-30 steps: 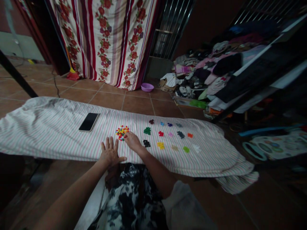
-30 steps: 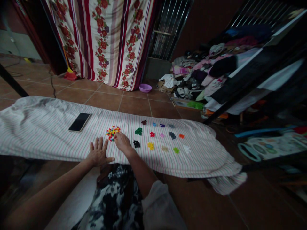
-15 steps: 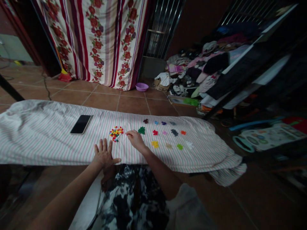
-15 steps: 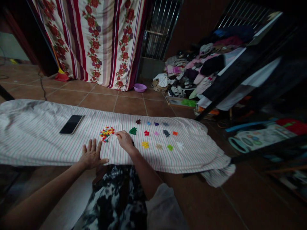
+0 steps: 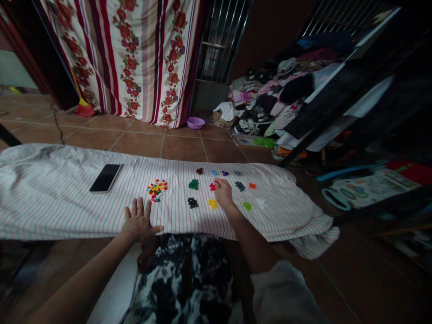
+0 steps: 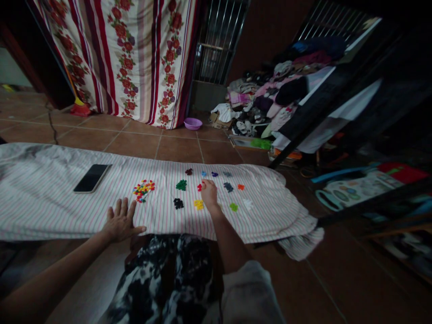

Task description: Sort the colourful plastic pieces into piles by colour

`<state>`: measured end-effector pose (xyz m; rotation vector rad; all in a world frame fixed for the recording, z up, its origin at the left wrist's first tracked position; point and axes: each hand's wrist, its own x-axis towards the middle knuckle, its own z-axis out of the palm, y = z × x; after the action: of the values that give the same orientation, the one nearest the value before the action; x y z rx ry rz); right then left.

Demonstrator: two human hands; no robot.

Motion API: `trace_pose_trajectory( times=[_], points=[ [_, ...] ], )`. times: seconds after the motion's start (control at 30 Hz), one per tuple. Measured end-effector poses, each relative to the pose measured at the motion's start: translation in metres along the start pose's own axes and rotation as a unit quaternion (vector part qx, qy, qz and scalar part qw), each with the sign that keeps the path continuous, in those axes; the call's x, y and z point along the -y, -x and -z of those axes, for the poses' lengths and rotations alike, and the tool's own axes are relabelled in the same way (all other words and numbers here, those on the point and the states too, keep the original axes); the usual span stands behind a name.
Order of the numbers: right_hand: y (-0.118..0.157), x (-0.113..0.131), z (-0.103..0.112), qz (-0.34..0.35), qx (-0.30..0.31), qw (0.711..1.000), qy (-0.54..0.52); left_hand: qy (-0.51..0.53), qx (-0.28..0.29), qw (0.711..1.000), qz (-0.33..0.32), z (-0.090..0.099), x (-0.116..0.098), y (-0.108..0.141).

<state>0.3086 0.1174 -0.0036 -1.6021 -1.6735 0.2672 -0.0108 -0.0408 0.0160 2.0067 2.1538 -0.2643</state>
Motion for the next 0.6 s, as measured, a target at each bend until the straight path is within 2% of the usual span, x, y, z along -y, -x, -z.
trace_pose_trajectory(
  times=[0.2, 0.5, 0.6],
  points=[
    [-0.006, -0.02, 0.007, -0.013, 0.024, 0.999, 0.047, -0.003, -0.008, 1.0, 0.0, -0.003, 0.0, -0.001],
    [-0.005, -0.012, -0.001, 0.007, 0.082, 0.996, 0.046, -0.011, 0.005, 1.0, 0.007, 0.0, -0.002, 0.0],
    [-0.004, -0.013, 0.0, 0.012, 0.079, 0.996, 0.038, -0.009, 0.002, 1.0, 0.006, -0.001, -0.002, 0.0]
  ],
)
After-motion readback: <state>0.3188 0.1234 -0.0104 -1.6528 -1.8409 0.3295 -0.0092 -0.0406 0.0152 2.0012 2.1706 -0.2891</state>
